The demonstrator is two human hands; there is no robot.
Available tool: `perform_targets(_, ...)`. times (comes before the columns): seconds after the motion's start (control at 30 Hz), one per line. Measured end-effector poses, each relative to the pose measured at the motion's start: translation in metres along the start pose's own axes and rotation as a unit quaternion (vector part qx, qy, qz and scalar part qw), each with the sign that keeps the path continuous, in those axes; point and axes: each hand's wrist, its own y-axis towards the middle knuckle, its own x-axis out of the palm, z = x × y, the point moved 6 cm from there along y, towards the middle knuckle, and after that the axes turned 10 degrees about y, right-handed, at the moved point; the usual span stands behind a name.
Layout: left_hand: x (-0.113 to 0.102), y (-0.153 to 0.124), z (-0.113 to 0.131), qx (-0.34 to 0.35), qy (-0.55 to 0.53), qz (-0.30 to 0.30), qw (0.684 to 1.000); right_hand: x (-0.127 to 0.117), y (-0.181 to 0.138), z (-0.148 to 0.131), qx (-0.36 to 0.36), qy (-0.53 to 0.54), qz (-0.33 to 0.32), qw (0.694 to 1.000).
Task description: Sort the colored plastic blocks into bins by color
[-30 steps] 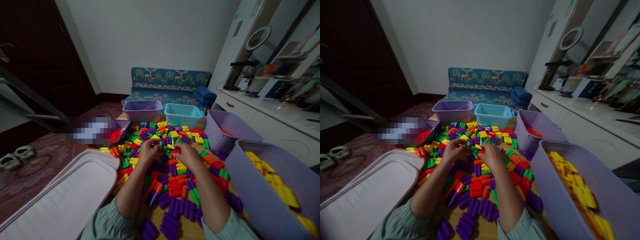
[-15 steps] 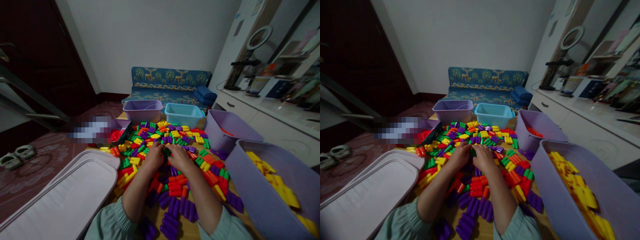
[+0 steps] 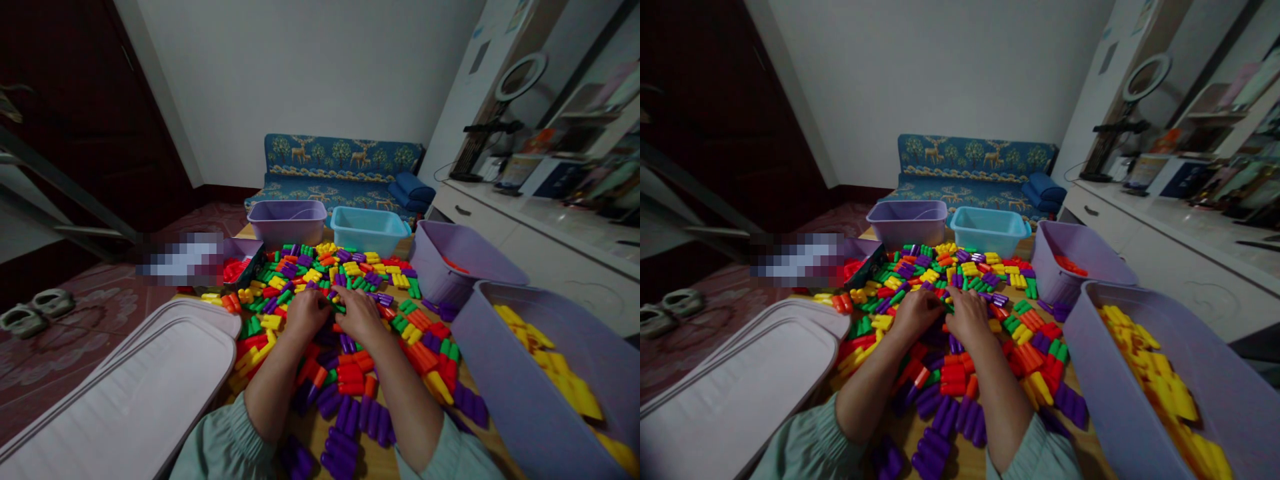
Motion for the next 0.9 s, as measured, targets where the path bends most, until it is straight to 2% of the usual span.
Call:
perform_targets(0.13, 0.0, 0.0, -0.005, -0.017, -0.04, 0.02, 0.999, -0.002, 0.0, 0.007, 0.014, -0.003, -0.001, 1.0)
perform_targets(0.2, -0.001, 0.002, -0.008, -0.016, -0.093, 0.048, 0.994, -0.006, 0.002, 0.01, 0.007, 0.028, 0.031, 0.999)
perform_targets(0.27, 0.0, 0.006, -0.011, -0.017, -0.19, 0.066, 0.979, -0.012, 0.006, 0.01, -0.016, 0.103, 0.083, 0.991)
perform_targets(0.33, 0.005, 0.01, -0.012, -0.021, -0.31, 0.044, 0.949, -0.017, 0.01, 0.015, -0.017, 0.229, 0.132, 0.964)
perform_targets(0.43, 0.012, 0.012, -0.008, -0.037, -0.447, -0.041, 0.893, -0.014, 0.015, 0.025, 0.027, 0.429, 0.15, 0.891)
perform_targets(0.47, 0.012, 0.01, -0.005, -0.04, -0.471, -0.062, 0.879, -0.013, 0.016, 0.027, 0.037, 0.469, 0.147, 0.87)
perform_targets(0.53, 0.009, 0.007, 0.002, -0.03, -0.494, -0.085, 0.865, -0.012, 0.017, 0.028, 0.036, 0.502, 0.15, 0.851)
perform_targets(0.67, 0.004, 0.003, 0.017, 0.03, -0.495, -0.099, 0.863, -0.01, 0.016, 0.024, 0.005, 0.489, 0.172, 0.855)
perform_targets(0.8, 0.005, 0.005, 0.017, 0.071, -0.465, -0.069, 0.88, -0.006, 0.016, 0.022, 0.009, 0.477, 0.17, 0.862)
perform_targets(0.9, 0.005, 0.006, 0.013, 0.063, -0.429, -0.064, 0.899, -0.018, 0.013, 0.034, 0.027, 0.474, 0.226, 0.851)
